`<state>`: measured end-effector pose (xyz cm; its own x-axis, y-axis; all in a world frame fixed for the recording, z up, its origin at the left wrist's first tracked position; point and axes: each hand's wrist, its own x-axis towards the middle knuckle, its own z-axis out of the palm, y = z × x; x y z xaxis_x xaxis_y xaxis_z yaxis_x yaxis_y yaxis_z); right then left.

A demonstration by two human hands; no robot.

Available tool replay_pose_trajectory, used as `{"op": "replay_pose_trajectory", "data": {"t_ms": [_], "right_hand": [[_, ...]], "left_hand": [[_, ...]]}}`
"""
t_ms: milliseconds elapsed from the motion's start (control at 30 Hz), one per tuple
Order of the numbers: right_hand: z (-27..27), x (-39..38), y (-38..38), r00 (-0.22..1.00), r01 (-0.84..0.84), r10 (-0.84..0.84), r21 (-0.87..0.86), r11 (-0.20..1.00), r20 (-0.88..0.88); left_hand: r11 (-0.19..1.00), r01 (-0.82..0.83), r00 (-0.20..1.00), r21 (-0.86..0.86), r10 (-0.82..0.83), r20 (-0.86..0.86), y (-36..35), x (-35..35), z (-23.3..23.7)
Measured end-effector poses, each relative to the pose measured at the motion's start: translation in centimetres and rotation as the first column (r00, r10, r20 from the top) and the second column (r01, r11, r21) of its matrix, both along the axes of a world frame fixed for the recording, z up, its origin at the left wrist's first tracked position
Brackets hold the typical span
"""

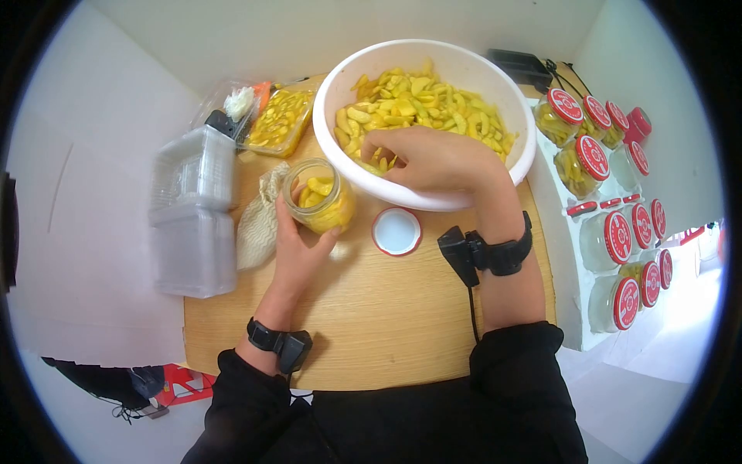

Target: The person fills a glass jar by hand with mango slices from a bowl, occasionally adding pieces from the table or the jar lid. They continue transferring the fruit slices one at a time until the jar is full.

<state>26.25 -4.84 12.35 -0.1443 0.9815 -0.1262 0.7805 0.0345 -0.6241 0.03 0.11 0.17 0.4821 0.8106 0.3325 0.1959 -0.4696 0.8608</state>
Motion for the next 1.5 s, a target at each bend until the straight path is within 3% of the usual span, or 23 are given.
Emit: {"op": "replay_pose_trajectory", "data": {"t_ms": [233,333,633,833,1067,1333,1500], "right_hand": [[1.0,-0.3,0.0,0.997,-0.071,0.071,-0.018,0.997,-0.016],[0.9,0.0,-0.2,0.986,-0.077,0.069,-0.044,0.996,-0.148],[1.1,-0.1,0.3,0.993,-0.081,0.079,-0.030,0.996,-0.087],[0.8,-0.5,0.3,0.994,0.030,-0.026,0.039,0.999,-0.102],[-0.7,0.5,1.0,0.955,0.196,-0.153,0.152,0.969,-0.255],[-0.1,-0.2,1.2,0.924,0.227,-0.121,0.268,0.936,-0.362],[0.9,-1.2,0.9,0.937,0.195,-0.081,0.314,0.929,-0.341]], "left_hand": [[1.000,0.002,1.000,0.029,-0.002,-0.011,0.2,0.0,-0.2],[1.000,-0.006,1.000,0.024,0.007,-0.011,0.1,0.0,-0.1],[1.000,0.003,1.000,0.030,-0.002,-0.013,0.1,0.0,-0.1],[0.999,0.003,1.000,0.051,-0.002,-0.022,0.1,0.0,0.1],[0.999,0.001,1.000,0.042,0.000,-0.027,0.2,0.0,0.0],[1.000,-0.004,1.000,0.021,0.003,0.012,0.1,0.1,-0.2],[0.999,0.001,1.000,0.041,-0.001,-0.001,0.3,0.0,-0.2]]}}
